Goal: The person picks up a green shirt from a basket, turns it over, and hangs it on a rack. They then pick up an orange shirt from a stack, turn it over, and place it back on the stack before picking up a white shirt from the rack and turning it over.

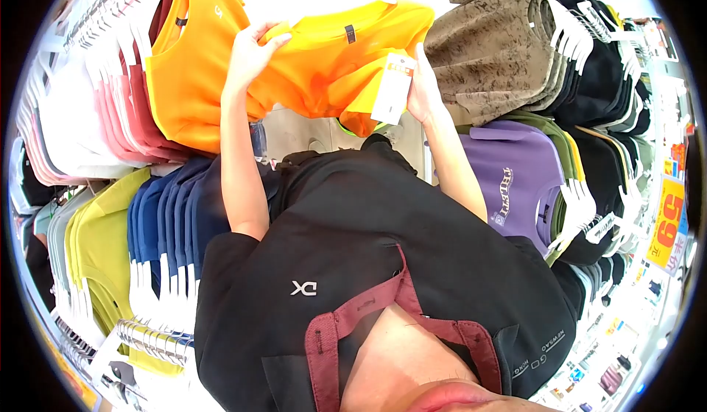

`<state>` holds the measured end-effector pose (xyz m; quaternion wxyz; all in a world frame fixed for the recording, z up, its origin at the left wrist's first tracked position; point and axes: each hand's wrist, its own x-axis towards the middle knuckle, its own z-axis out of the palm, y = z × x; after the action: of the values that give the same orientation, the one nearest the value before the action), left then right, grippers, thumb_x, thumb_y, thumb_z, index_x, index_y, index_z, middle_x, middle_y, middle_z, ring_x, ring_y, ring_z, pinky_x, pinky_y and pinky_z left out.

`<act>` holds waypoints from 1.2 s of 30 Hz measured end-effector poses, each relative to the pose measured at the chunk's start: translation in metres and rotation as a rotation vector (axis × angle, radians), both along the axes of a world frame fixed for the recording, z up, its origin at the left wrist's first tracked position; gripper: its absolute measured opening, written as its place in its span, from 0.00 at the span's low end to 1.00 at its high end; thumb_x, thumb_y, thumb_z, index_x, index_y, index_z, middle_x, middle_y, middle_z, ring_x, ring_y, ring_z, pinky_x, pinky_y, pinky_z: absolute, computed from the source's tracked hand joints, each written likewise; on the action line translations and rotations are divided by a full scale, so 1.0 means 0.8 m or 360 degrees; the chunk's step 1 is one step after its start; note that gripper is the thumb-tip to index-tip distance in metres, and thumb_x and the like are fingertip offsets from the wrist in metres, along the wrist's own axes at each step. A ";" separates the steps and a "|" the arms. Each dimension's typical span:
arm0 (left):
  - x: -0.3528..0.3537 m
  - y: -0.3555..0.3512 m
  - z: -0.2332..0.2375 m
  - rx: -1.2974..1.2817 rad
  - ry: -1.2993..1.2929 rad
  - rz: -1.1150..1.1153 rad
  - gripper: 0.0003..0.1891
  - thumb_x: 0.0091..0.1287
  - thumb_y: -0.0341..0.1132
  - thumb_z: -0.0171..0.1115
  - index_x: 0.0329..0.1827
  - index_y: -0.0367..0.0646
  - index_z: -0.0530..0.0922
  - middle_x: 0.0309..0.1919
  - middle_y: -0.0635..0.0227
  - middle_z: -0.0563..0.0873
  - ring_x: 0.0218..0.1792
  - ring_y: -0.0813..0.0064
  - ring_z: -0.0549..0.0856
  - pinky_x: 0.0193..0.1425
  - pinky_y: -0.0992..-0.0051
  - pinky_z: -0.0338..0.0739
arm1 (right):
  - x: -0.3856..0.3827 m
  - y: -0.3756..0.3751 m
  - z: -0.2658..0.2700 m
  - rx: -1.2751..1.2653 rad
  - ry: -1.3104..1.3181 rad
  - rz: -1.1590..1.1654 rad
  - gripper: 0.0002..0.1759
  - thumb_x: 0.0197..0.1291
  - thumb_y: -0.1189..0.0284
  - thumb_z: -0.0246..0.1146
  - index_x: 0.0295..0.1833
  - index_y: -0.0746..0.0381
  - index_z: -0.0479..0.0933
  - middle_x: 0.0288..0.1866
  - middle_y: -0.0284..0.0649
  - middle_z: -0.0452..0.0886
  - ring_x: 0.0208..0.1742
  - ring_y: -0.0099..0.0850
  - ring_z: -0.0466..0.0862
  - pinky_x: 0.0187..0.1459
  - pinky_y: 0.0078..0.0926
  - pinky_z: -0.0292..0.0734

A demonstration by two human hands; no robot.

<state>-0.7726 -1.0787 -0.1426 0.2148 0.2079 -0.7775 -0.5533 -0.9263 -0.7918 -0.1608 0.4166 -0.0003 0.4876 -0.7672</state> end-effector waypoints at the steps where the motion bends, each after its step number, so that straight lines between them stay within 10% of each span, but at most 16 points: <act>1: -0.002 0.000 0.000 0.0000 0.0003 -0.0010 0.14 0.66 0.28 0.71 0.52 0.32 0.83 0.44 0.69 0.87 0.46 0.80 0.83 0.55 0.79 0.78 | -0.001 0.002 0.000 0.0000 0.0003 -0.0010 0.33 0.78 0.44 0.45 0.70 0.60 0.69 0.61 0.40 0.83 0.58 0.31 0.84 0.62 0.34 0.79; 36: -0.003 -0.007 -0.004 0.0088 0.0160 0.0025 0.15 0.65 0.30 0.72 0.53 0.33 0.84 0.43 0.71 0.89 0.44 0.82 0.83 0.53 0.80 0.78 | -0.006 0.028 0.014 -0.0195 -0.0019 0.0064 0.47 0.75 0.36 0.35 0.72 0.69 0.66 0.70 0.46 0.76 0.71 0.37 0.75 0.74 0.38 0.63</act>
<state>-0.7748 -1.0845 -0.1457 0.2521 0.1920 -0.7485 -0.5826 -0.9310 -0.7692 -0.1498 0.4340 -0.0311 0.4371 -0.7871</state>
